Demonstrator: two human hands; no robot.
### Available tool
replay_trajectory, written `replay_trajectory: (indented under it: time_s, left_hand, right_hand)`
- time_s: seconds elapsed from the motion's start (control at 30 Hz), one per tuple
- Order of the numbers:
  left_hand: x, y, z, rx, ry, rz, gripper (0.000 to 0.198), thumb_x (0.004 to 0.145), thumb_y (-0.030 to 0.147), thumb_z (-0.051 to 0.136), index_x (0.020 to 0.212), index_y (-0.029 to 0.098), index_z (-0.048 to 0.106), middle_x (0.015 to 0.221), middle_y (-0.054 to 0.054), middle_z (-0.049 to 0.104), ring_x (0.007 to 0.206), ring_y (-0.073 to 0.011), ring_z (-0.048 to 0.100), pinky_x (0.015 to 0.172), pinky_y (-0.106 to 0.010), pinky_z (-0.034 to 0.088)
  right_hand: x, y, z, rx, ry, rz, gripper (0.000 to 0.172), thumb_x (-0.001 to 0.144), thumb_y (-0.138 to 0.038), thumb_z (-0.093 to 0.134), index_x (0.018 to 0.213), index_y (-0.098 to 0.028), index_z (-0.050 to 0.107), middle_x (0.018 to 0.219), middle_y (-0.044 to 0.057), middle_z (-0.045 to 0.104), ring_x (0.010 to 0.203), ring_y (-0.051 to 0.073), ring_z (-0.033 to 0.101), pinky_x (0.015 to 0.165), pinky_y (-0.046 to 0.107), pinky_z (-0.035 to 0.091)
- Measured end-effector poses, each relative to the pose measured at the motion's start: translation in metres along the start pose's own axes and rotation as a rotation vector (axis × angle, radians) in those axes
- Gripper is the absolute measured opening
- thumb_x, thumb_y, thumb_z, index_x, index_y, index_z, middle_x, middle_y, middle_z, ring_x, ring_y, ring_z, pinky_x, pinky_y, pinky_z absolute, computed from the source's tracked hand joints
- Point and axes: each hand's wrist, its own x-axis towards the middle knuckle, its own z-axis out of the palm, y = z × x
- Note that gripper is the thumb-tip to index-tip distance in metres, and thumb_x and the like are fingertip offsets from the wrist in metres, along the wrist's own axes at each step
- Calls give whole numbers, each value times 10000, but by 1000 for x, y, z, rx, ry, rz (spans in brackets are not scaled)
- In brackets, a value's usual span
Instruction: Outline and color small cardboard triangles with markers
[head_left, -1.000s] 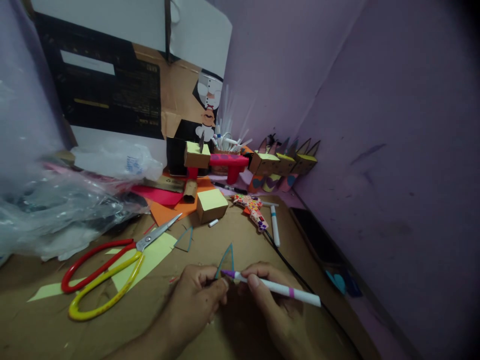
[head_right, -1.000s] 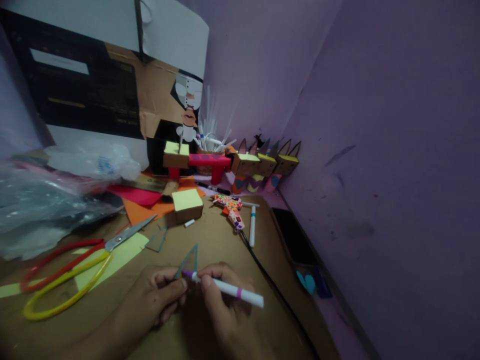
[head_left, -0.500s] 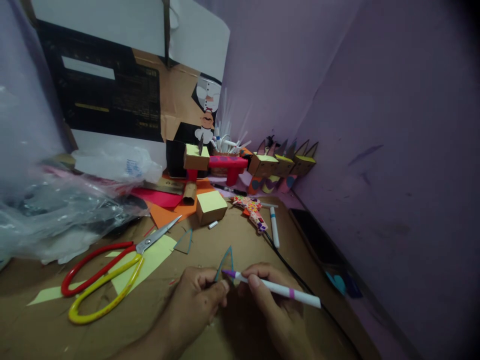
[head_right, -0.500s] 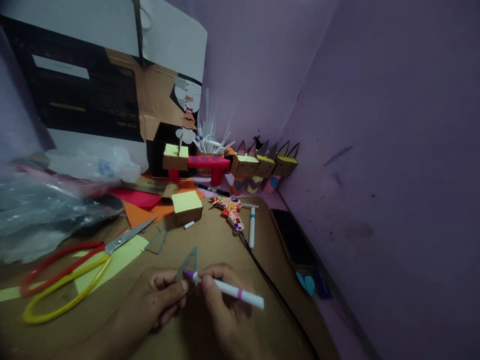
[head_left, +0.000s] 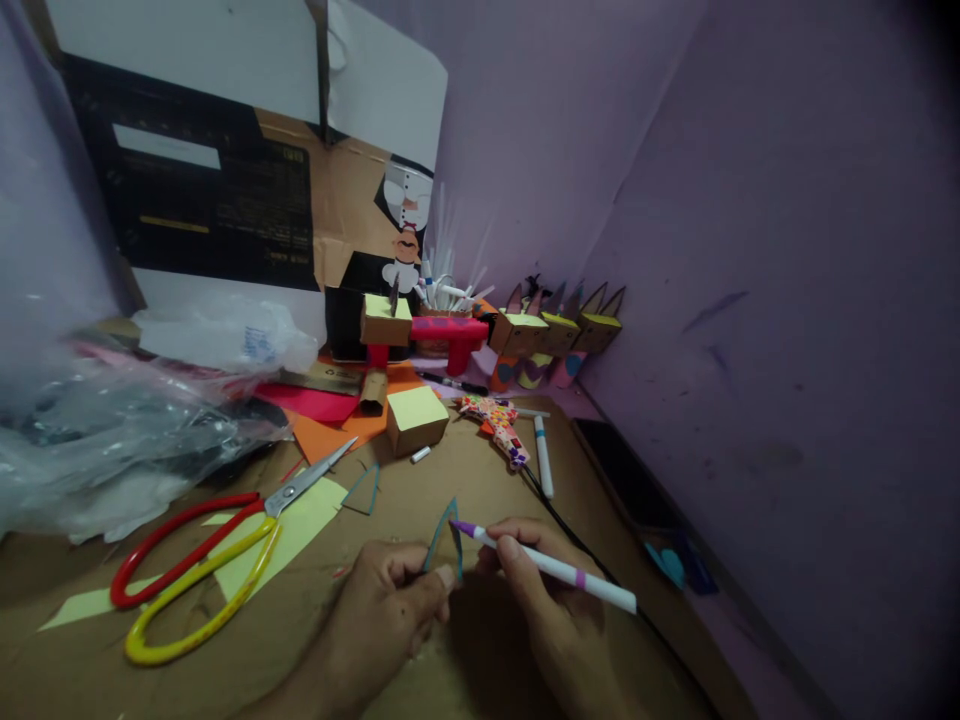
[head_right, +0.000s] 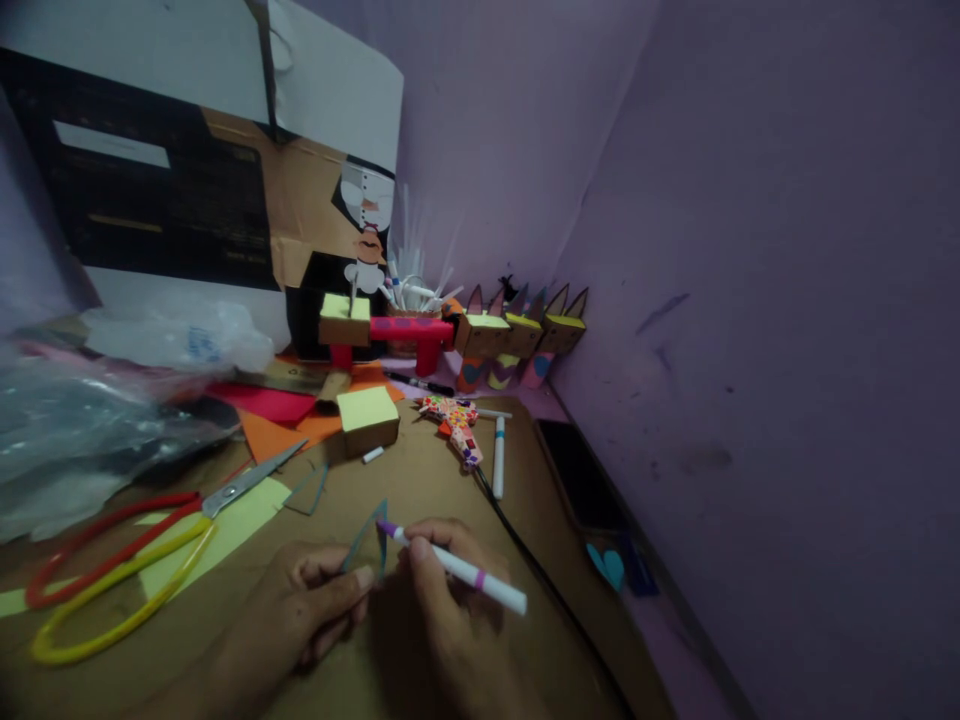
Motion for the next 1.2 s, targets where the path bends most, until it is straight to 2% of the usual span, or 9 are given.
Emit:
replay_trajectory:
  time_s: [0.1, 0.27, 0.43, 0.9, 1.07, 1.2]
  left_hand:
    - [0, -1, -1, 3, -7, 7, 366, 640, 490, 491, 465, 170, 462, 316, 80, 319, 315, -51, 253, 367, -203, 179]
    - [0, -3, -1, 35, -8, 26, 365, 651, 485, 491, 474, 166, 471, 322, 77, 328, 322, -52, 255, 375, -205, 180]
    - [1, -2, -1, 32, -12, 14, 365, 638, 493, 483, 469, 170, 464, 319, 75, 327, 321, -57, 256, 375, -208, 187]
    - [-1, -1, -1, 34, -12, 17, 349, 647, 461, 495, 460, 167, 475, 313, 73, 326, 333, -59, 257, 386, -209, 189]
    - [0, -2, -2, 33, -23, 30, 353, 651, 467, 501, 466, 168, 476, 317, 73, 328, 339, -61, 259, 391, -211, 195]
    - [0, -2, -2, 55, -11, 33, 360, 645, 473, 497, 457, 167, 474, 315, 70, 328, 330, -60, 262, 385, -213, 190]
  right_hand:
    - [0, -2, 0, 11, 3, 19, 217, 800, -329, 508, 721, -172, 635, 568, 12, 627, 537, 142, 595, 491, 200, 447]
    - [2, -2, -2, -7, 9, -21, 200, 800, -324, 508, 776, -171, 635, 609, 21, 643, 577, 152, 610, 532, 213, 464]
    - [2, 0, -2, -4, 2, 41, 243, 804, -358, 497, 728, -166, 626, 567, 16, 622, 547, 152, 601, 519, 217, 467]
    - [3, -3, -1, -22, 21, -18, 203, 799, -324, 501, 760, -169, 628, 599, 15, 633, 569, 148, 604, 535, 215, 462]
    - [1, -5, 1, 31, 5, 25, 231, 794, -338, 508, 717, -165, 639, 556, 17, 626, 532, 149, 598, 490, 211, 456]
    - [1, -4, 1, 17, 14, 26, 227, 793, -344, 510, 755, -170, 650, 595, 23, 642, 568, 154, 606, 521, 217, 456]
